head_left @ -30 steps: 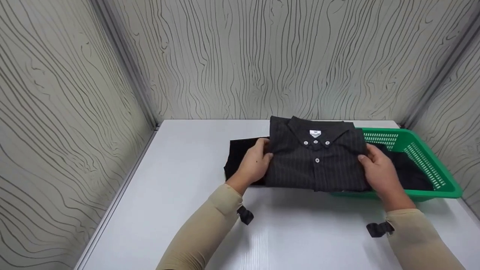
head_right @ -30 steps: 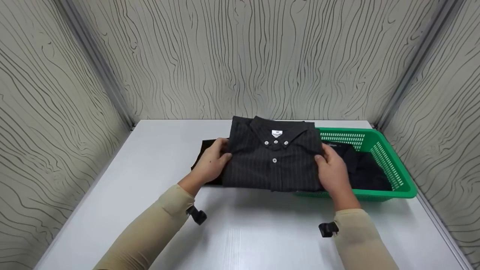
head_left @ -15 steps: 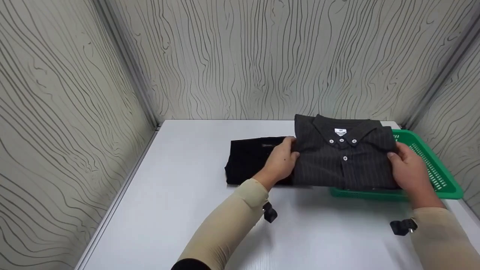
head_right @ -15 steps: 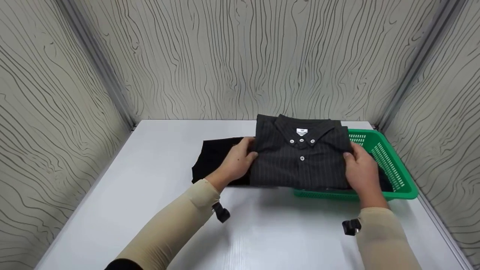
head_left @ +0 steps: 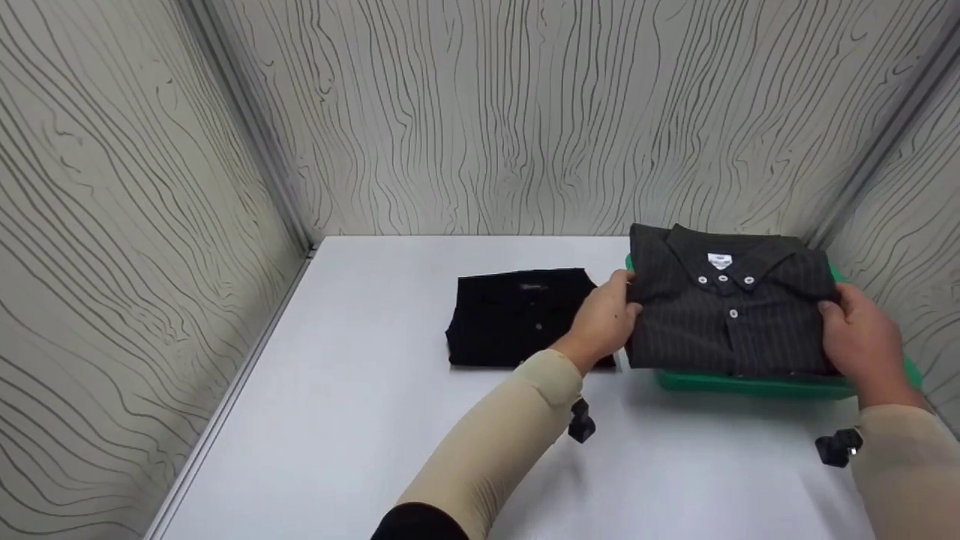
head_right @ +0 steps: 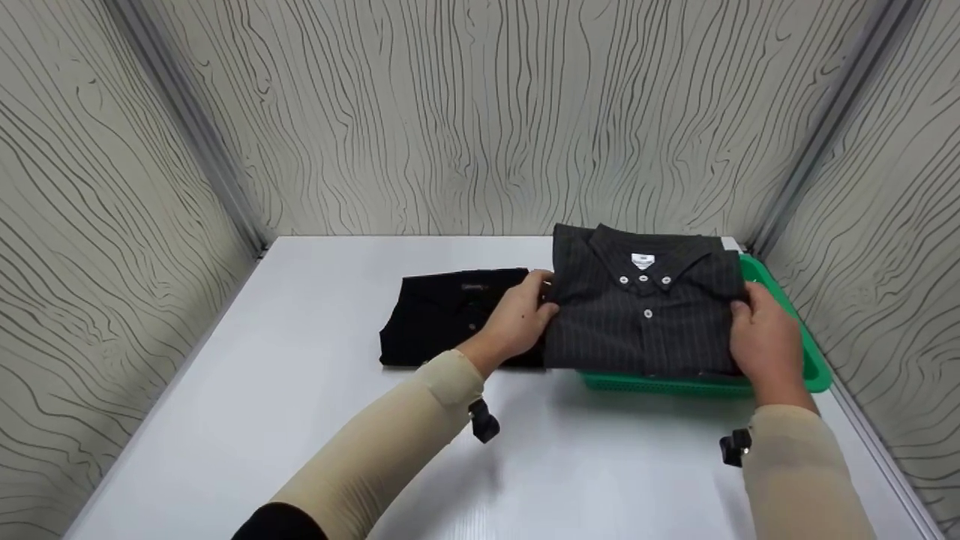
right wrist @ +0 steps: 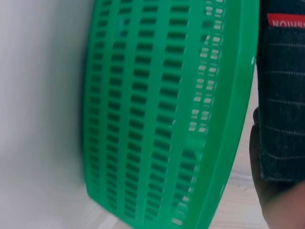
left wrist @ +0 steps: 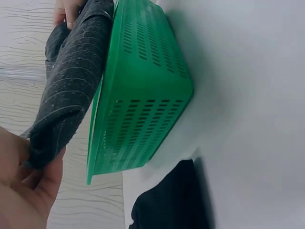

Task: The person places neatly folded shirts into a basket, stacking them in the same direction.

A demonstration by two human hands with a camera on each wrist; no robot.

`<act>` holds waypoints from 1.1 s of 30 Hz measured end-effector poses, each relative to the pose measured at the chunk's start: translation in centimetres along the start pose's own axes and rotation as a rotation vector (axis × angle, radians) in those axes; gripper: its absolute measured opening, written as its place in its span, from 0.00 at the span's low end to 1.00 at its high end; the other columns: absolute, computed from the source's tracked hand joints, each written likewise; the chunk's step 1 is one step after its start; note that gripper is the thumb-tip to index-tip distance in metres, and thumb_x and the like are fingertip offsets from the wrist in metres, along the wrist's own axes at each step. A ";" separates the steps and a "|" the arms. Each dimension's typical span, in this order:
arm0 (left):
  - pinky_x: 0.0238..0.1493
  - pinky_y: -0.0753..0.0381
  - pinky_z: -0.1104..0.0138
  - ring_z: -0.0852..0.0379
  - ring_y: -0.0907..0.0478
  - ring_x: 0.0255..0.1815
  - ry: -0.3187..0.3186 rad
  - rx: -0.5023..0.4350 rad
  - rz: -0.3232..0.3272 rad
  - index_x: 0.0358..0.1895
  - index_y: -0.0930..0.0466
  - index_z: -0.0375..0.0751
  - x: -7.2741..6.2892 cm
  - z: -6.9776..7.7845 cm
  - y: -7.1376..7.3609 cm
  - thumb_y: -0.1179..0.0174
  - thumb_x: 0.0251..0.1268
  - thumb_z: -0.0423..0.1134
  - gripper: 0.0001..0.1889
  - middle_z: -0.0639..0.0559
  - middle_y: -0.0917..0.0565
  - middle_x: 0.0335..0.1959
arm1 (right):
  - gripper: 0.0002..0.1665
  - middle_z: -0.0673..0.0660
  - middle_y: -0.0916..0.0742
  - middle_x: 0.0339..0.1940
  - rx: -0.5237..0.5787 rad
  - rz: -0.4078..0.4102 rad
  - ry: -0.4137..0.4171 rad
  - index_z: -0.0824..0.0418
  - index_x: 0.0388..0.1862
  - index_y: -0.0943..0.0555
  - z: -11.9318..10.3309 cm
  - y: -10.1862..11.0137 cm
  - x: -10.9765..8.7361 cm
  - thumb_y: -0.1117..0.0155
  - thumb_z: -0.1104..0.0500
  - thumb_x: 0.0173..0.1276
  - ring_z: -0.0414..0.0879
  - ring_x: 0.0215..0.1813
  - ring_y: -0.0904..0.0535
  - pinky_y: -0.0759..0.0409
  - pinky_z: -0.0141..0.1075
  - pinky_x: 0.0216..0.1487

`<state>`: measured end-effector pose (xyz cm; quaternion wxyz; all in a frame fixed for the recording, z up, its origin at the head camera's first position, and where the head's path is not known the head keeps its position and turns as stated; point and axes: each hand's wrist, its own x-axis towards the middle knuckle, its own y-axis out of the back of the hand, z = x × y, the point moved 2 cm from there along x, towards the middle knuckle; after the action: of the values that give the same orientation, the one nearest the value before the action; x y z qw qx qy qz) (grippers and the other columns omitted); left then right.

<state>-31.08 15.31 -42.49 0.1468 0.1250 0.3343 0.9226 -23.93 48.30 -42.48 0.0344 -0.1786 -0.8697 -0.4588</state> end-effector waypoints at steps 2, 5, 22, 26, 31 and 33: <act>0.53 0.23 0.72 0.68 0.22 0.55 0.015 0.000 -0.008 0.72 0.34 0.53 0.2 0.5 -0.7 0.41 0.77 0.39 0.25 0.57 0.19 0.60 | 0.30 0.80 0.28 0.64 -0.021 0.012 -0.037 0.73 0.73 0.38 0.5 0.3 0.1 0.64 0.53 0.85 0.77 0.64 0.35 0.39 0.71 0.61; 0.55 0.23 0.71 0.69 0.23 0.56 0.036 0.006 -0.019 0.73 0.35 0.55 0.5 1.2 -1.6 0.41 0.76 0.40 0.26 0.59 0.20 0.62 | 0.30 0.80 0.28 0.65 -0.050 0.034 -0.110 0.73 0.73 0.39 1.1 0.6 0.3 0.65 0.53 0.85 0.75 0.65 0.34 0.39 0.70 0.62; 0.57 0.24 0.73 0.71 0.24 0.58 -0.023 0.144 0.007 0.72 0.33 0.58 2.0 2.4 -5.2 0.42 0.77 0.44 0.24 0.63 0.21 0.63 | 0.28 0.80 0.28 0.65 -0.057 0.068 -0.181 0.74 0.71 0.36 3.7 1.2 1.3 0.64 0.56 0.84 0.76 0.65 0.35 0.38 0.69 0.63; 0.56 0.24 0.74 0.72 0.24 0.58 -0.031 0.177 0.008 0.72 0.34 0.58 2.0 2.3 -5.8 0.42 0.77 0.45 0.24 0.64 0.22 0.63 | 0.28 0.79 0.28 0.65 -0.042 0.071 -0.222 0.74 0.72 0.37 4.3 0.8 1.4 0.64 0.56 0.84 0.74 0.65 0.34 0.38 0.68 0.63; 0.56 0.24 0.74 0.72 0.24 0.57 -0.015 0.204 0.006 0.71 0.34 0.58 2.1 2.1 -6.8 0.42 0.77 0.45 0.24 0.65 0.22 0.63 | 0.28 0.78 0.28 0.65 -0.017 0.056 -0.231 0.74 0.72 0.37 4.9 0.5 1.3 0.64 0.56 0.84 0.73 0.65 0.34 0.38 0.68 0.63; 0.56 0.25 0.74 0.72 0.24 0.56 -0.007 0.216 0.007 0.71 0.33 0.59 2.1 2.0 -7.1 0.42 0.77 0.46 0.23 0.66 0.22 0.63 | 0.28 0.78 0.28 0.65 -0.013 0.056 -0.241 0.74 0.72 0.37 5.1 0.4 1.2 0.64 0.56 0.84 0.73 0.65 0.34 0.37 0.67 0.62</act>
<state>-31.05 22.45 -45.33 0.1305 0.1445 0.4308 0.8812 -24.35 52.99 -44.83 -0.0589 -0.2571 -0.8592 -0.4384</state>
